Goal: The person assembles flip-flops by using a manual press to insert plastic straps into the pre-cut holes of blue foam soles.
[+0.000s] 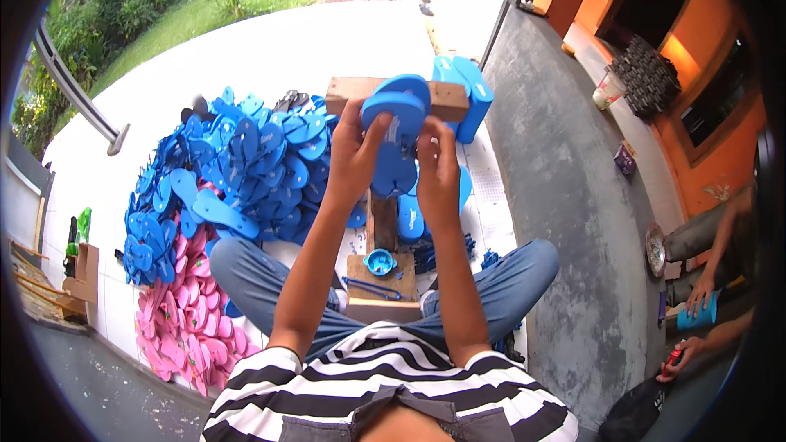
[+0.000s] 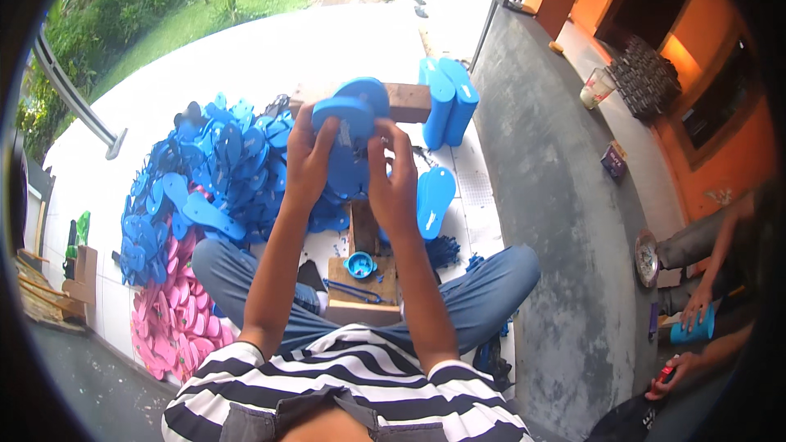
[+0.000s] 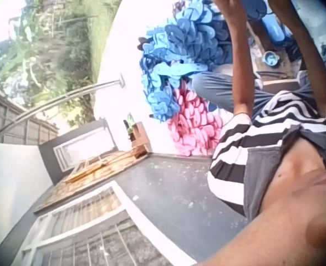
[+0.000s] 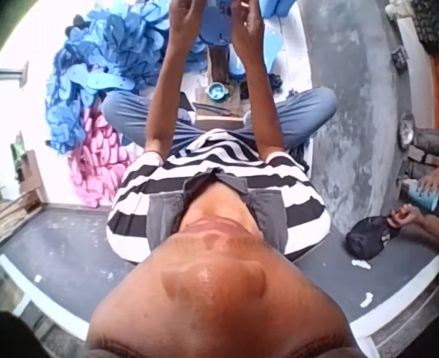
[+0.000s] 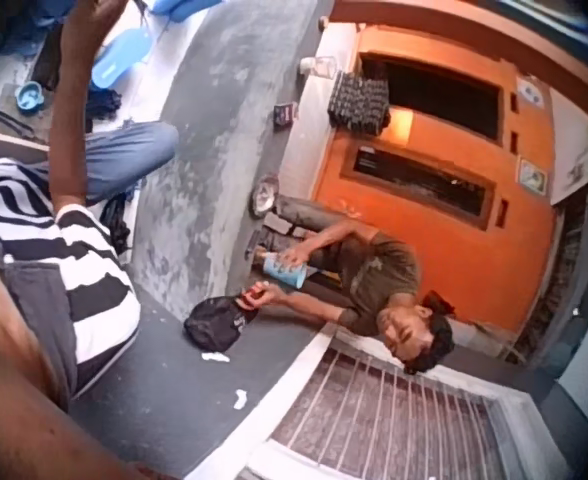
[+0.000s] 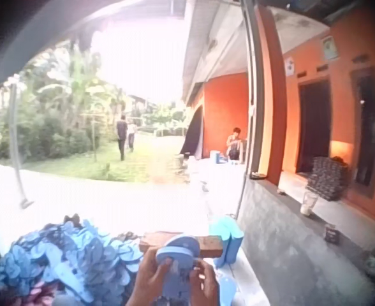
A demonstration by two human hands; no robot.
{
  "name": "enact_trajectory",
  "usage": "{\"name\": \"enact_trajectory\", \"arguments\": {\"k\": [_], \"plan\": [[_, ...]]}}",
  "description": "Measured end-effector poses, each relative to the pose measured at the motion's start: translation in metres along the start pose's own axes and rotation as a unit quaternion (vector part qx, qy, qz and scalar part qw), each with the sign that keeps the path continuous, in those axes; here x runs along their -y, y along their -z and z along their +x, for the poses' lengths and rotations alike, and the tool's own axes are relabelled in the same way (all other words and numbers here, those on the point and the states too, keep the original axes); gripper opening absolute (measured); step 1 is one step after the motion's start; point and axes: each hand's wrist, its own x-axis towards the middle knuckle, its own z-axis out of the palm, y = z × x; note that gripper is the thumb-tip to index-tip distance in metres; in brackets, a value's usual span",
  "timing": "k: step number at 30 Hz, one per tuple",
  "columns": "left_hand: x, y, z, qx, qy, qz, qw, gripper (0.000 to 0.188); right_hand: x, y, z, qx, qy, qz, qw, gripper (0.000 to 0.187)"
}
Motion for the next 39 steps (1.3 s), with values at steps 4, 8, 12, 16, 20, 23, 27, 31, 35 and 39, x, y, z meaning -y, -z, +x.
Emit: {"name": "enact_trajectory", "arguments": {"k": [4,8,12,16,20,23,27,31,35,39], "plan": [[-0.001,-0.006,0.002,-0.002,-0.006,0.020,1.000,0.028,0.016,-0.005,0.010,0.062,-0.048,0.088,0.993,0.040],[0.001,-0.010,0.000,-0.034,-0.009,-0.003,0.999,0.027,0.010,-0.012,0.010,0.053,-0.069,0.111,0.990,0.040],[-0.012,-0.017,-0.029,-0.081,0.035,-0.052,0.995,0.024,0.009,-0.012,-0.009,0.020,-0.056,0.070,0.996,0.036],[-0.034,-0.009,-0.107,-0.085,-0.061,0.138,0.985,0.020,0.022,0.016,-0.095,0.020,0.036,-0.029,0.999,0.034],[-0.022,0.004,-0.133,-0.002,-0.009,0.084,0.996,0.022,0.012,0.024,-0.125,0.064,-0.084,0.006,0.994,0.039],[-0.009,0.014,-0.120,0.041,-0.092,0.075,0.992,0.027,0.003,0.026,-0.119,0.034,-0.040,-0.081,0.995,0.039],[-0.012,0.015,-0.113,0.031,-0.073,0.087,0.993,0.029,0.002,0.023,-0.103,0.038,0.038,-0.168,0.984,0.029],[-0.001,0.022,-0.131,-0.052,0.124,0.060,0.989,0.025,-0.003,0.012,-0.107,0.066,-0.039,-0.172,0.982,0.021],[0.035,0.049,-0.162,-0.120,0.299,0.027,0.946,0.024,-0.028,0.004,-0.143,0.121,-0.130,-0.182,0.967,0.017],[0.051,0.060,-0.182,-0.160,0.374,-0.016,0.913,0.024,-0.044,0.002,-0.160,0.222,-0.171,-0.242,0.929,0.020]]}}
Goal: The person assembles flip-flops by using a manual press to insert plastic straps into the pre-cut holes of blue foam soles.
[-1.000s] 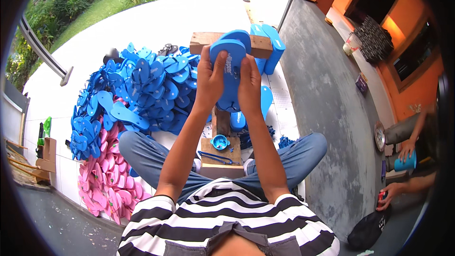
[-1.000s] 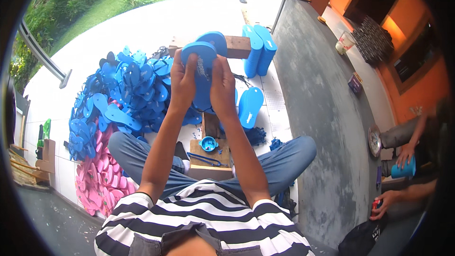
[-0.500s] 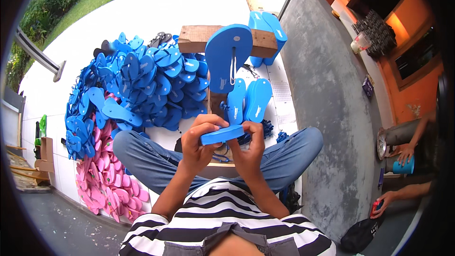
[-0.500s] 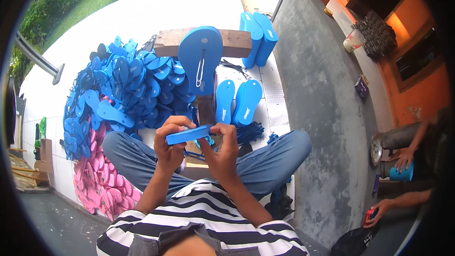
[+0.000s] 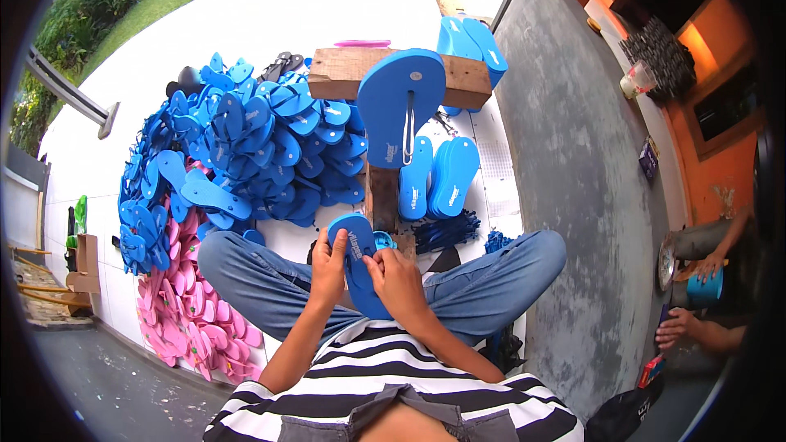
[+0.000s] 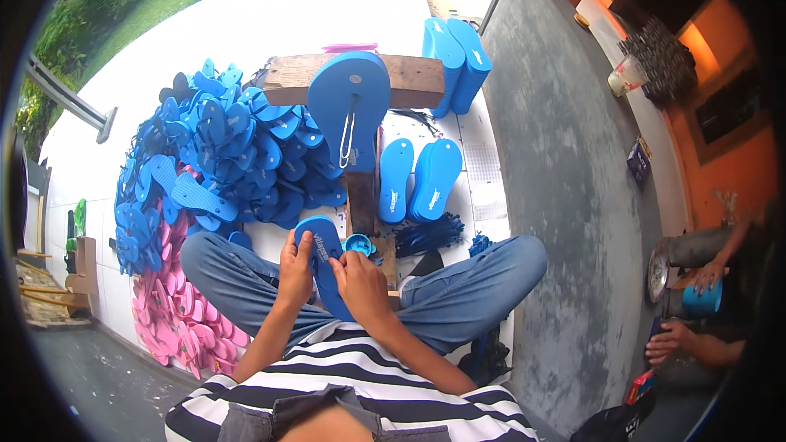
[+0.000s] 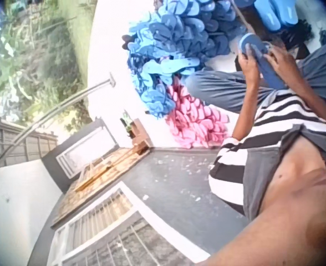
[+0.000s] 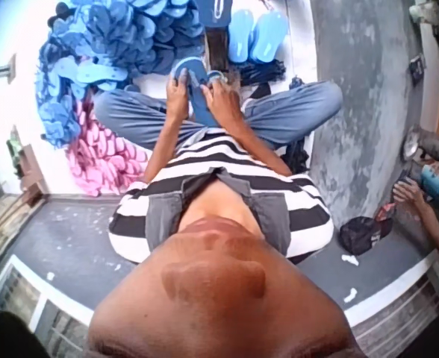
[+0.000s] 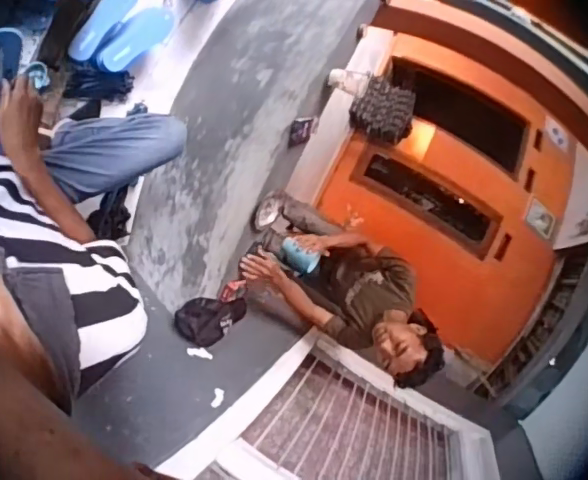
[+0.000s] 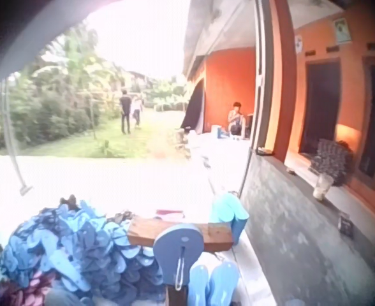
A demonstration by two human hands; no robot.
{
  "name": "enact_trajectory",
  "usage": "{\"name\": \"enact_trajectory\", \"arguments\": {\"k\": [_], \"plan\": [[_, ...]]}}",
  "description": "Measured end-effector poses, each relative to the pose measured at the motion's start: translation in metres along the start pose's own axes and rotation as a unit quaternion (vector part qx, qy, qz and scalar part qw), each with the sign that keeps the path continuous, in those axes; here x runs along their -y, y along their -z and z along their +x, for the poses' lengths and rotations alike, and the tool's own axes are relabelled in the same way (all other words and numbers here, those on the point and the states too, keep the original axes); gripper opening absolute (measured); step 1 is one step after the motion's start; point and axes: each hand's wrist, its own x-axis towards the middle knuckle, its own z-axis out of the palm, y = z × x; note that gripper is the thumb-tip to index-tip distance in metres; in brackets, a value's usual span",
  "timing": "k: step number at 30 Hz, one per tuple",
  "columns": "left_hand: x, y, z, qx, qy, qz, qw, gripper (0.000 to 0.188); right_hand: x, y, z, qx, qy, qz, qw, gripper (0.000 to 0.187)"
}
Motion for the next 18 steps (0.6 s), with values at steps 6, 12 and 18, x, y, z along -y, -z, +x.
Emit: {"name": "enact_trajectory", "arguments": {"k": [6,12,18], "plan": [[-0.006,0.006,0.011,0.015,-0.007,0.160,0.987,0.031,-0.010,-0.002,0.020,0.077,0.061,-0.051,0.994,0.020],[0.005,0.020,0.027,0.069,0.035,0.111,0.991,0.034,-0.017,0.041,0.004,0.198,0.095,0.019,0.975,0.018],[-0.038,0.022,0.038,0.199,0.097,0.189,0.957,0.033,-0.015,0.049,0.000,0.121,0.071,-0.019,0.990,0.023]]}}
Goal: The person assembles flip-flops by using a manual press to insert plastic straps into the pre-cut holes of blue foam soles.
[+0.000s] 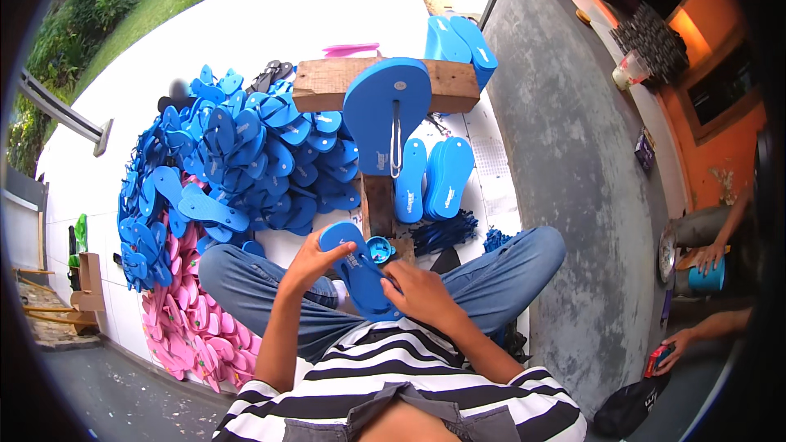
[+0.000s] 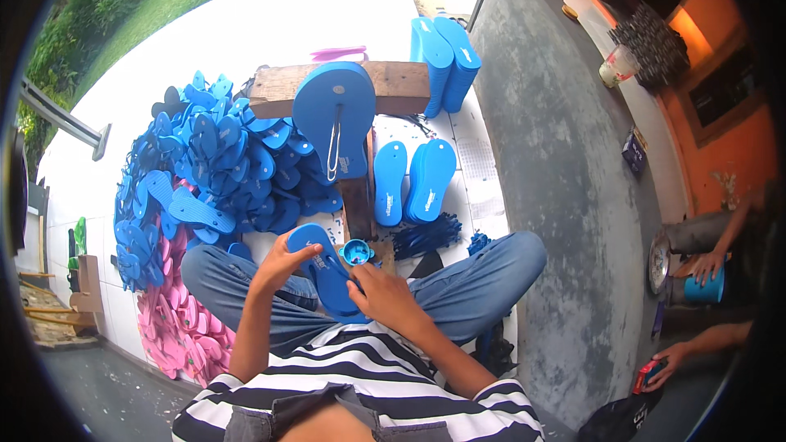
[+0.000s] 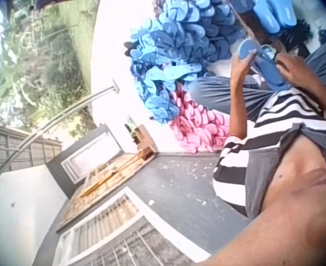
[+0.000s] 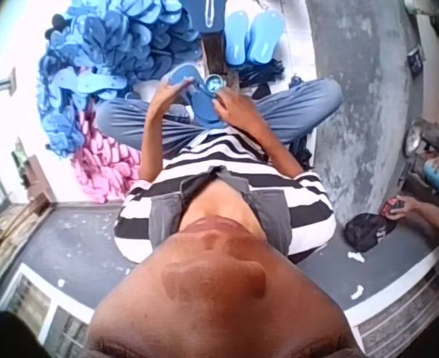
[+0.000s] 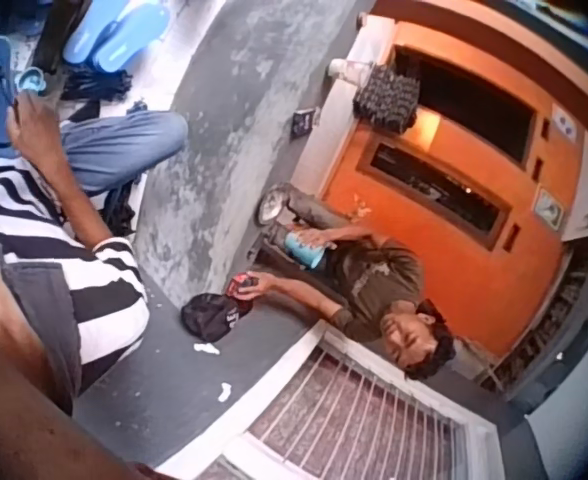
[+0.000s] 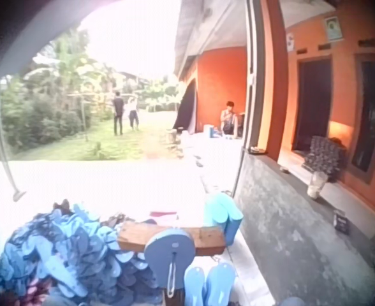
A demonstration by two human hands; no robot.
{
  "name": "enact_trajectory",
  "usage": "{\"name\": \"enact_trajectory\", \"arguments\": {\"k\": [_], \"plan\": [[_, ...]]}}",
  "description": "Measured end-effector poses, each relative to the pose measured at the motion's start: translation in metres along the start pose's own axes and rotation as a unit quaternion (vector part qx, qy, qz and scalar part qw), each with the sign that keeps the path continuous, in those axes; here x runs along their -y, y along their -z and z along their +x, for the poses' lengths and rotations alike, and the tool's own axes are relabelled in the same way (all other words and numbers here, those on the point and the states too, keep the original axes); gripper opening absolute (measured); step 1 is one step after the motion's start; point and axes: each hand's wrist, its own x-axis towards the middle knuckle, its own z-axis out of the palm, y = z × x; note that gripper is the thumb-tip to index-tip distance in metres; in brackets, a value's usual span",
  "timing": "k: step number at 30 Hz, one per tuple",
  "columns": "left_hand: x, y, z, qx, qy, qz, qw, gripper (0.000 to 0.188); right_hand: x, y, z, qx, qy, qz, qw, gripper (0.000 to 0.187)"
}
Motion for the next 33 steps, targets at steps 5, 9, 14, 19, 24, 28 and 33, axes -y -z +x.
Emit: {"name": "enact_trajectory", "arguments": {"k": [5,9,14,19,24,28,33], "plan": [[-0.025,-0.006,-0.006,0.026,-0.035,0.114,0.992,0.028,0.001,-0.016,0.026,-0.047,0.025,-0.004,0.999,0.025],[0.019,0.002,0.001,-0.080,-0.103,0.071,0.989,0.020,-0.001,-0.014,0.010,0.043,0.040,0.050,0.997,0.023],[0.011,0.047,-0.008,-0.184,-0.072,-0.073,0.978,0.020,-0.006,-0.037,-0.030,-0.048,-0.018,0.114,0.992,0.014],[0.007,0.007,-0.002,-0.242,-0.114,-0.199,0.943,0.016,-0.059,-0.034,0.005,-0.239,-0.165,0.231,0.929,0.026],[0.017,-0.021,0.001,-0.148,-0.031,-0.307,0.940,0.028,-0.053,-0.012,0.023,-0.290,-0.198,0.554,0.754,0.043],[0.047,-0.023,-0.003,-0.032,0.066,-0.283,0.956,0.039,-0.083,-0.003,0.031,-0.268,-0.183,0.630,0.705,0.037],[0.073,-0.034,0.000,0.131,0.060,-0.058,0.988,0.048,-0.105,0.011,0.036,-0.342,-0.165,0.543,0.749,0.034]]}}
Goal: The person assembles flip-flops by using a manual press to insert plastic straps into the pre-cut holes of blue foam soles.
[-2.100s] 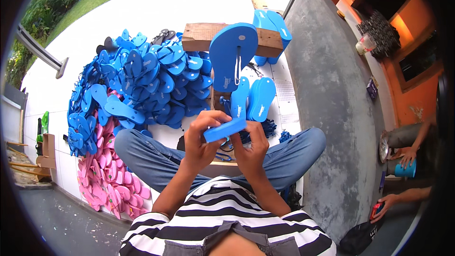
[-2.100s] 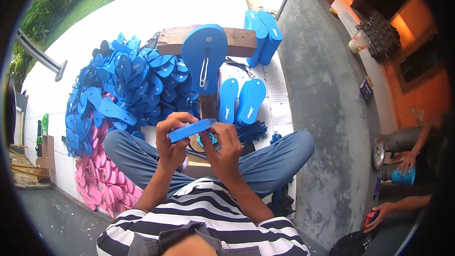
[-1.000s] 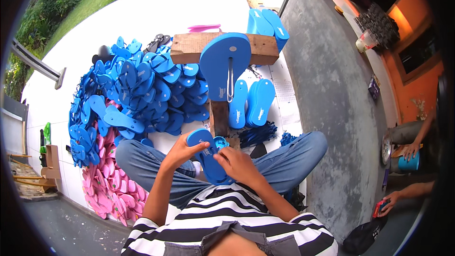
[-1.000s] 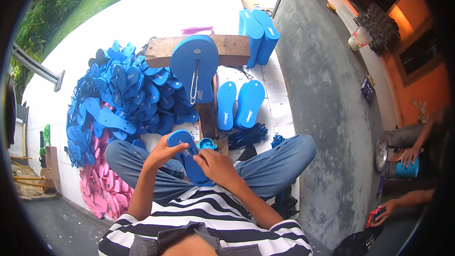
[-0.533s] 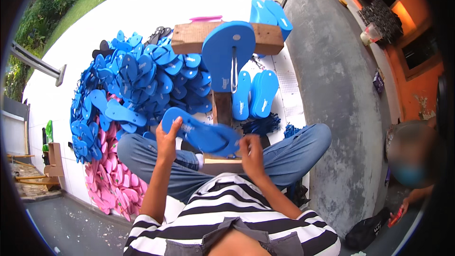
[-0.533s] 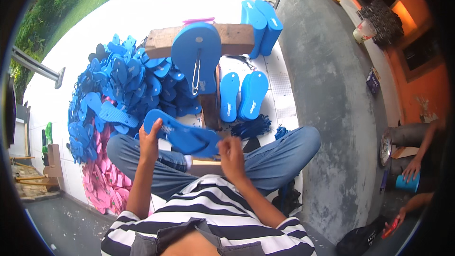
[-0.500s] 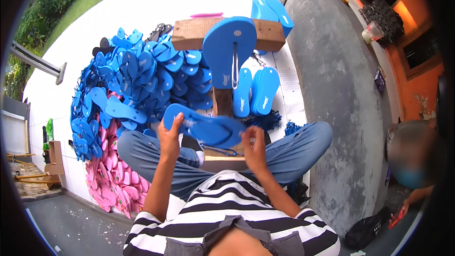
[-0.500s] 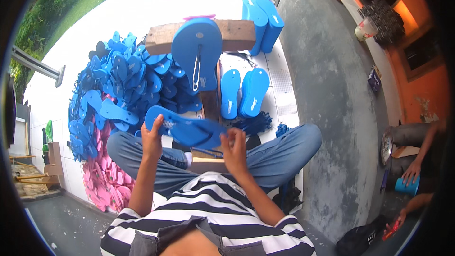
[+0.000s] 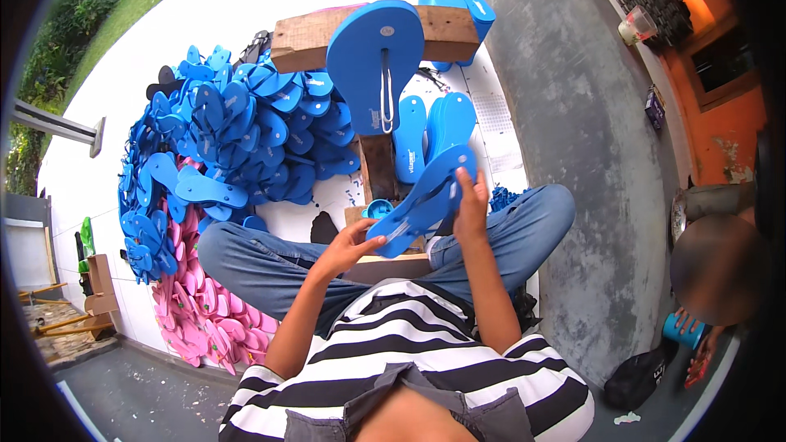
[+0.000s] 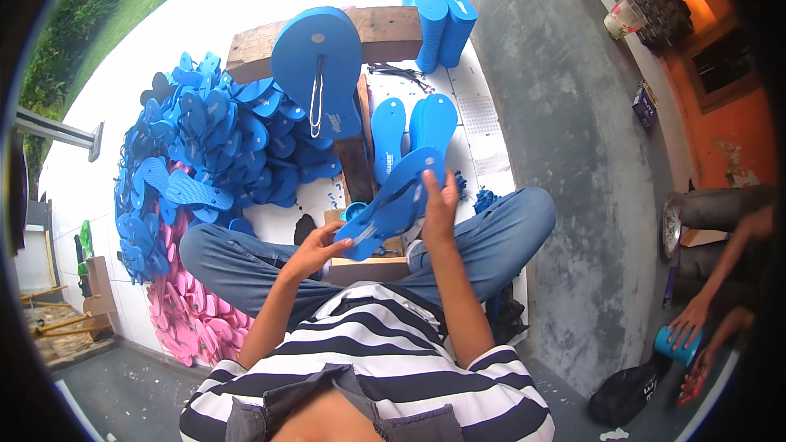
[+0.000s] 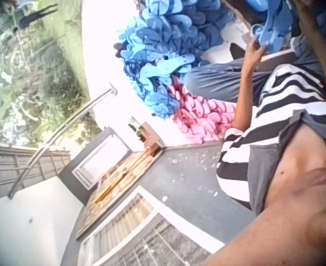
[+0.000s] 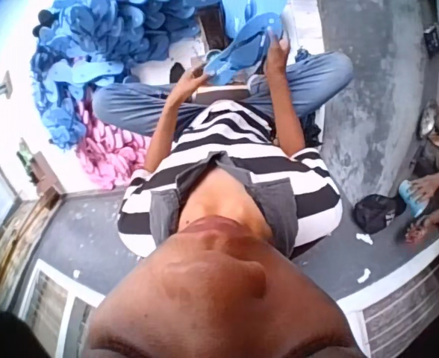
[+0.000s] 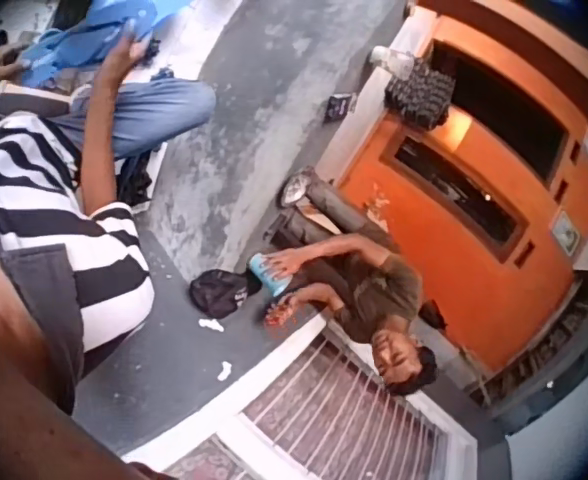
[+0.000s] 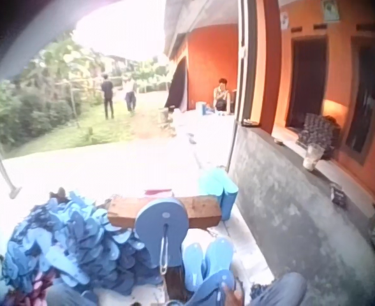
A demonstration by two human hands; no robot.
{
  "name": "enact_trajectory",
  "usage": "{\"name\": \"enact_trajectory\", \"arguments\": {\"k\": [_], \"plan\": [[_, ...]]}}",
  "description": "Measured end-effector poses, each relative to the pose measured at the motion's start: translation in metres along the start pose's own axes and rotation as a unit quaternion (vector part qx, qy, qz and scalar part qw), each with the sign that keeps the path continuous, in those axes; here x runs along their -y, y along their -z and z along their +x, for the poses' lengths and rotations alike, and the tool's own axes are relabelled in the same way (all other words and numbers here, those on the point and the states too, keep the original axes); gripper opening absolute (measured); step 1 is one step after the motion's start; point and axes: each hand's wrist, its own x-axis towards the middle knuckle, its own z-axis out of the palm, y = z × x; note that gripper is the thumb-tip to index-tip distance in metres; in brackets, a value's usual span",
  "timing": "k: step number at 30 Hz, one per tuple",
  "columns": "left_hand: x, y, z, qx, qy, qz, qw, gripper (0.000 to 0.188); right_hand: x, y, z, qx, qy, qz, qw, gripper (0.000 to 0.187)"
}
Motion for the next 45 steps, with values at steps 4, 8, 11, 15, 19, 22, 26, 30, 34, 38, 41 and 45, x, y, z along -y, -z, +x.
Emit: {"name": "enact_trajectory", "arguments": {"k": [4,8,11,15,19,22,26,30,34,38,41,45], "plan": [[0.039,-0.003,0.018,-0.029,-0.082,0.461,0.883,0.035,0.032,0.030,0.040,-0.131,0.153,-0.248,0.947,0.042],[0.110,-0.024,0.041,0.013,-0.107,0.641,0.760,0.037,0.041,0.071,0.070,-0.164,0.150,-0.387,0.895,0.044],[0.134,-0.031,0.054,-0.027,-0.110,0.659,0.744,0.033,0.034,0.079,0.072,-0.203,0.132,-0.506,0.828,0.043],[0.140,-0.027,0.060,-0.024,-0.085,0.669,0.738,0.028,0.027,0.066,0.065,-0.264,0.080,-0.682,0.677,0.045],[0.141,-0.024,0.067,-0.027,-0.051,0.681,0.730,0.020,0.012,0.059,0.059,-0.270,0.176,-0.721,0.614,0.048],[0.138,-0.021,0.064,-0.045,-0.133,0.692,0.708,0.012,0.007,0.053,0.058,-0.208,0.278,-0.629,0.695,0.040],[0.067,-0.033,0.040,-0.125,-0.246,0.557,0.783,0.015,0.018,0.021,0.026,-0.112,0.201,-0.425,0.876,0.031],[-0.008,-0.042,0.024,-0.172,-0.149,0.188,0.955,0.024,0.012,0.003,-0.002,0.015,0.073,-0.270,0.960,0.033],[-0.055,-0.041,0.016,-0.121,-0.137,-0.019,0.983,0.026,0.029,-0.047,-0.035,0.168,0.021,-0.229,0.959,0.034],[-0.073,-0.041,0.014,-0.085,-0.177,-0.045,0.979,0.026,0.041,-0.080,-0.045,0.266,0.007,-0.230,0.936,0.034],[-0.073,-0.042,0.017,-0.068,-0.199,-0.045,0.977,0.024,0.053,-0.104,-0.052,0.249,-0.023,-0.182,0.951,0.026],[-0.069,-0.047,0.017,-0.050,-0.227,0.029,0.972,0.021,0.057,-0.121,-0.054,0.245,0.059,-0.147,0.957,0.022]]}}
